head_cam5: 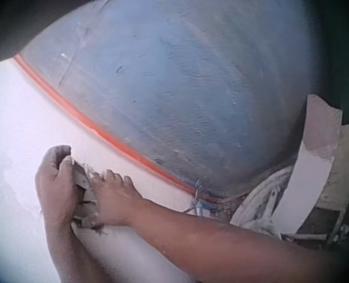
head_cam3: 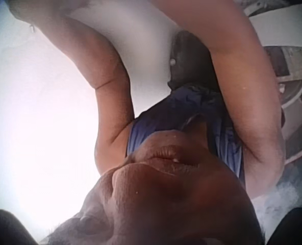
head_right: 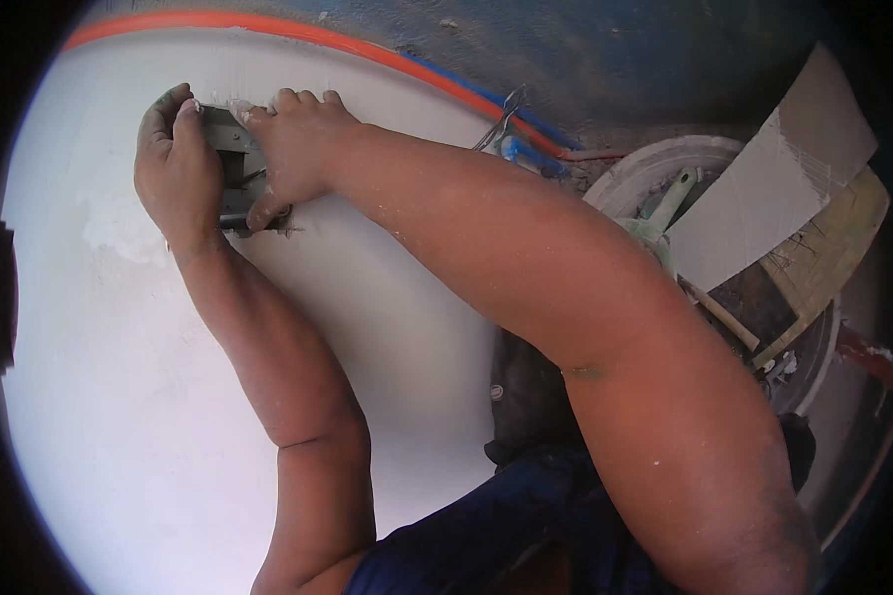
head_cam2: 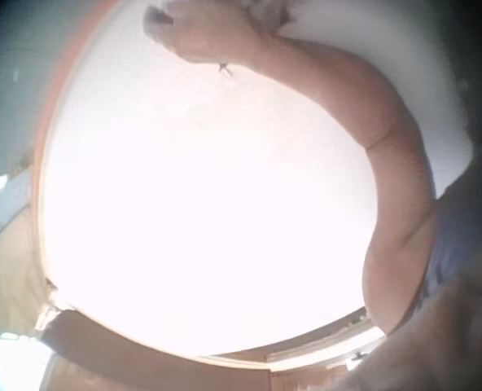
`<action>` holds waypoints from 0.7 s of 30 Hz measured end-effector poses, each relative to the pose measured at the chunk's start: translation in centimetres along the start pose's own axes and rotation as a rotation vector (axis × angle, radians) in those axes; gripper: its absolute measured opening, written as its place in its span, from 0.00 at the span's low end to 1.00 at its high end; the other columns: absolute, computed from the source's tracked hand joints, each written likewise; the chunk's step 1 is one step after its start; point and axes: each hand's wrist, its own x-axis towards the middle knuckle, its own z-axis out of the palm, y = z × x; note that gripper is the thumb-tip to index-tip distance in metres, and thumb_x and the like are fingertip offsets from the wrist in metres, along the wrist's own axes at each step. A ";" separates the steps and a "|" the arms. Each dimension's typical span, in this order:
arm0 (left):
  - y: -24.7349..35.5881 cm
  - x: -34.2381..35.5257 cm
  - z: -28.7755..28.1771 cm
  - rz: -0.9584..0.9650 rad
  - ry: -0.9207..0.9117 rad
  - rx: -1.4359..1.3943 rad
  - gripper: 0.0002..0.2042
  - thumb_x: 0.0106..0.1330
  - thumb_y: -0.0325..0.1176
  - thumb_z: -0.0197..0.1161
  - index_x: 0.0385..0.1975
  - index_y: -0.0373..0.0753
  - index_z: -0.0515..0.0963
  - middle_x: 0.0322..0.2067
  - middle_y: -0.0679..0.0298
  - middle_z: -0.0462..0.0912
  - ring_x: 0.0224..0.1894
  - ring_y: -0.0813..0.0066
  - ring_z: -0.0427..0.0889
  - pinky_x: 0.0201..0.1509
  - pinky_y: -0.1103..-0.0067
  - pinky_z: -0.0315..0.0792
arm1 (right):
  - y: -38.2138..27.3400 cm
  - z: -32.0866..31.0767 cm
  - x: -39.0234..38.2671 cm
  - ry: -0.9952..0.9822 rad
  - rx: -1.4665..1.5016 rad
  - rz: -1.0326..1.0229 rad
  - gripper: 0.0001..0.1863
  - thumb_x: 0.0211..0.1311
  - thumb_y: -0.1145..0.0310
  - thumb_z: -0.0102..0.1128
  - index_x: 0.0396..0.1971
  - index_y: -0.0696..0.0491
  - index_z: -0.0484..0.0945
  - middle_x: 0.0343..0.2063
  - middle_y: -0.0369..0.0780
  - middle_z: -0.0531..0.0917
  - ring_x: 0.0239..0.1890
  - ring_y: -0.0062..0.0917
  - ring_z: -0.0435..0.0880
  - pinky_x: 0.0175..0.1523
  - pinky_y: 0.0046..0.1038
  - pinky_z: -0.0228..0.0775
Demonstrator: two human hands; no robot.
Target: Chiseling out a section of wall and installing a plastic electrical junction box.
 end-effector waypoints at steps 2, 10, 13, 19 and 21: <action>0.4 -0.2 0.1 0.025 -0.118 0.239 0.17 0.65 0.40 0.51 0.45 0.41 0.83 0.42 0.58 0.85 0.42 0.63 0.83 0.50 0.72 0.73 | 0.5 0.7 -0.6 0.014 0.029 0.010 0.64 0.32 0.34 0.74 0.69 0.52 0.56 0.56 0.51 0.70 0.61 0.42 0.69 0.63 0.41 0.61; 0.0 0.6 -0.1 -0.069 -0.326 -0.002 0.22 0.67 0.47 0.55 0.54 0.42 0.79 0.52 0.59 0.81 0.56 0.69 0.76 0.62 0.76 0.65 | 7.7 -6.7 -13.3 -0.049 0.070 0.171 0.33 0.62 0.49 0.61 0.59 0.57 0.72 0.48 0.50 0.80 0.54 0.37 0.79 0.59 0.34 0.70; -1.5 1.7 -2.7 -0.099 -0.326 -0.033 0.23 0.68 0.49 0.54 0.56 0.42 0.78 0.55 0.58 0.79 0.59 0.68 0.74 0.64 0.77 0.64 | 9.6 -10.6 -18.8 -0.381 0.044 0.387 0.23 0.63 0.54 0.60 0.46 0.59 0.78 0.40 0.47 0.83 0.45 0.34 0.81 0.51 0.35 0.71; -0.8 2.1 -1.7 -0.073 -0.423 -0.144 0.24 0.66 0.49 0.56 0.56 0.40 0.77 0.46 0.59 0.81 0.49 0.71 0.78 0.56 0.78 0.69 | 17.4 -9.2 -36.3 -0.623 -0.412 0.692 0.20 0.60 0.54 0.60 0.39 0.58 0.79 0.42 0.51 0.81 0.45 0.43 0.80 0.50 0.39 0.70; -0.6 1.9 -2.0 -0.055 -0.549 -0.072 0.23 0.67 0.49 0.55 0.57 0.41 0.77 0.46 0.59 0.81 0.49 0.71 0.77 0.56 0.79 0.68 | 17.8 -8.2 -39.2 -0.635 -0.484 0.813 0.25 0.60 0.52 0.60 0.44 0.60 0.77 0.44 0.53 0.81 0.47 0.45 0.80 0.52 0.40 0.71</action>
